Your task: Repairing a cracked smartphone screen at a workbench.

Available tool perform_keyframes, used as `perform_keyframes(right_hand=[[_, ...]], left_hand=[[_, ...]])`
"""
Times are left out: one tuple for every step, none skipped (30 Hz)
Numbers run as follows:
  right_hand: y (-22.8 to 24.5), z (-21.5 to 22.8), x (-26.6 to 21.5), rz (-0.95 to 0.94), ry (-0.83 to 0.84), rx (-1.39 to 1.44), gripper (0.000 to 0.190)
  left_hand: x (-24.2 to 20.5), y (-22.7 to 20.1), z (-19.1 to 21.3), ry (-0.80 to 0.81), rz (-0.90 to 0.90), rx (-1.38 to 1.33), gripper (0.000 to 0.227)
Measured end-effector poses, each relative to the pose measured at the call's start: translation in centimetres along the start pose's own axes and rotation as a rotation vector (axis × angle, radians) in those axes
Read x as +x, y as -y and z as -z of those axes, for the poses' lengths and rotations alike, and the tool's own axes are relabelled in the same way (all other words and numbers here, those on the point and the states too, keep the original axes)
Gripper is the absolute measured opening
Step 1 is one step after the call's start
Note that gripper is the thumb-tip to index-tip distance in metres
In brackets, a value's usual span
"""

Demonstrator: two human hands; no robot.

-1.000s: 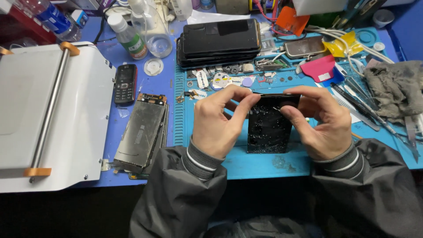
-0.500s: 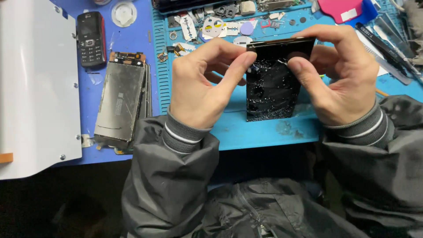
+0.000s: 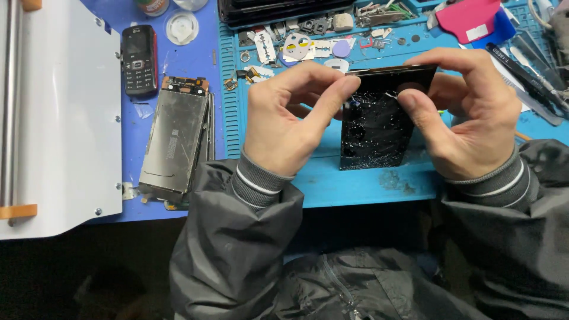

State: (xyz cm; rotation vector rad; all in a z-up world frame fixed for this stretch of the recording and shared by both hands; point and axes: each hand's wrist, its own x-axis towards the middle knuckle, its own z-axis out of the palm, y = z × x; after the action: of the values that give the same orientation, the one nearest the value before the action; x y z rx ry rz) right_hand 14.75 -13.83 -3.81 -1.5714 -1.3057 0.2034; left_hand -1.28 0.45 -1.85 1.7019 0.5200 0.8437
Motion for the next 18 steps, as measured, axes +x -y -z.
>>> perform_keyframes(right_hand=[[0.1, 0.0, 0.1, 0.005, -0.001, -0.001, 0.026], [0.1, 0.0, 0.1, 0.014, 0.002, -0.002, 0.027], [0.1, 0.1, 0.1, 0.023, 0.005, -0.004, 0.027], [0.1, 0.1, 0.1, 0.024, 0.003, -0.006, 0.027], [0.1, 0.1, 0.2, 0.026, 0.007, -0.008, 0.027], [0.0, 0.1, 0.2, 0.030, 0.009, -0.009, 0.027], [0.0, 0.1, 0.2, 0.033, 0.006, -0.010, 0.027], [0.1, 0.1, 0.2, 0.022, 0.000, -0.016, 0.027], [0.1, 0.1, 0.1, 0.011, -0.006, -0.021, 0.027], [0.1, 0.1, 0.1, 0.011, -0.004, -0.018, 0.027], [0.1, 0.0, 0.0, -0.003, -0.008, 0.001, 0.027], [0.1, 0.1, 0.0, -0.018, -0.013, 0.018, 0.027], [0.0, 0.0, 0.0, -0.018, -0.012, 0.019, 0.027], [-0.1, 0.1, 0.0, -0.007, -0.017, 0.003, 0.027], [-0.2, 0.1, 0.0, 0.003, -0.021, -0.013, 0.027], [-0.3, 0.1, 0.0, 0.005, -0.022, -0.013, 0.027], [-0.3, 0.1, 0.0, -0.004, -0.018, -0.001, 0.028], [-0.4, 0.1, 0.0, -0.009, -0.015, 0.010, 0.028]], left_hand=[[0.0, 0.1, 0.2, -0.002, -0.004, 0.000, 0.013], [-0.1, 0.2, 0.3, 0.018, -0.013, 0.019, 0.012], [-0.1, 0.4, 0.4, 0.037, -0.021, 0.037, 0.011], [-0.1, 0.4, 0.7, 0.039, -0.024, 0.036, 0.011], [-0.1, 0.4, 1.0, 0.086, 0.025, -0.035, 0.011], [0.0, 0.5, 1.2, 0.132, 0.072, -0.104, 0.012], [0.0, 0.4, 1.3, 0.134, 0.068, -0.103, 0.012], [0.0, 0.3, 1.4, 0.158, 0.098, -0.121, 0.013], [0.0, 0.3, 1.5, 0.182, 0.129, -0.139, 0.015], [0.0, 0.2, 1.4, 0.179, 0.131, -0.137, 0.015], [0.1, 0.1, 1.2, 0.153, 0.114, -0.144, 0.015], [0.2, 0.1, 1.0, 0.129, 0.097, -0.154, 0.017], [0.2, 0.0, 0.8, 0.128, 0.098, -0.153, 0.017], [0.2, -0.2, 0.6, 0.075, 0.117, -0.116, 0.018], [0.3, -0.4, 0.4, 0.023, 0.137, -0.078, 0.024], [0.2, -0.2, 0.2, 0.022, 0.135, -0.078, 0.024], [0.2, -0.1, 0.1, 0.016, 0.087, -0.064, 0.018], [0.2, 0.1, -0.1, 0.009, 0.036, -0.052, 0.012]])
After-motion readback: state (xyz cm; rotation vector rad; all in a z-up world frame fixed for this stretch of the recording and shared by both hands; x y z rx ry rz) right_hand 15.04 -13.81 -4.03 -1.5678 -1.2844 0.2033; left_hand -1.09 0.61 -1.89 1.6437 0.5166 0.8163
